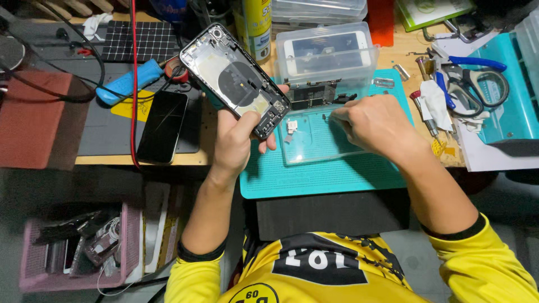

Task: The person holds a disassembled smartphone frame in one hand and uses a screwdriver and tweezers to remove and reposition small internal components and screws, at one point lifting a component out and setting it on the mat before continuing to work on the phone with the screwdriver.

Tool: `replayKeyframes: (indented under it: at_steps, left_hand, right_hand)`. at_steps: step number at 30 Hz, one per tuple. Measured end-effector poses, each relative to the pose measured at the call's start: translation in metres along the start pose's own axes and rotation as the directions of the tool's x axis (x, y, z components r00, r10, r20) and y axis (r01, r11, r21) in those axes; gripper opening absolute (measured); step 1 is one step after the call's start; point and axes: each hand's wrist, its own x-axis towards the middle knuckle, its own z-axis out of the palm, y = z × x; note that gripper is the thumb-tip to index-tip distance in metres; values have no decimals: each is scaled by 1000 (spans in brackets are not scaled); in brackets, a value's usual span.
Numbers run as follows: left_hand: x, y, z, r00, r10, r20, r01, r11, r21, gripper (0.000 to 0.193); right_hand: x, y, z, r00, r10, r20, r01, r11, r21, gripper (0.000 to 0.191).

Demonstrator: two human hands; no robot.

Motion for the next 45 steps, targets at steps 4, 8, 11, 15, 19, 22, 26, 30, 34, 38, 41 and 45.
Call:
replayKeyframes:
  at_steps: [4,8,11,15,19,22,26,30,34,38,41,45]
  left_hand:
    - [1,2,1,1000,-5,20,5,1000,-6,39]
    - [0,3,1,999,-13,38,13,1000,6,43]
    - [0,6,0,1000,-25,5,25,999,28,39]
    - [1,6,3,1000,-19,22,19,1000,-1,38]
    - [3,4,7,997,-30,65,27,998,56,40]
    - [6,0,12,994,-50,96,43,997,64,40]
    - [9,-2,18,987,-79,143,71,995,65,40]
    - [12,-3,18,984,-93,150,79,992,94,39]
    - [12,-4,18,983,-98,156,84,992,94,41]
    - [14,0,19,982,-105,155,90,990,104,42]
    - [14,4,22,983,-97,153,79,989,121,44]
    - [18,3,25,982,-146,123,134,986,99,40]
  right_hand:
    - [2,-1,-6,999,-37,9,37,998,50,43]
    - [4,-2,-9,995,17,101,-21,999,46,45]
    - [10,-4,-9,977,55,205,-59,998,13,50]
    - [12,-5,-11,984,24,176,-31,999,42,42]
    - [13,-6,-15,970,33,240,-45,998,45,41]
    - [14,-7,-20,940,107,325,-124,992,31,46]
    - [11,-8,-26,941,126,314,-151,987,57,44]
    - [11,-8,-28,944,153,292,-179,982,66,42]
    - [15,-12,-25,952,116,282,-145,986,86,48]
    - [15,-11,-25,958,91,273,-124,987,106,48]
    - [14,-12,-25,955,102,277,-147,978,146,51]
    - [13,-12,-27,961,105,256,-140,983,121,50]
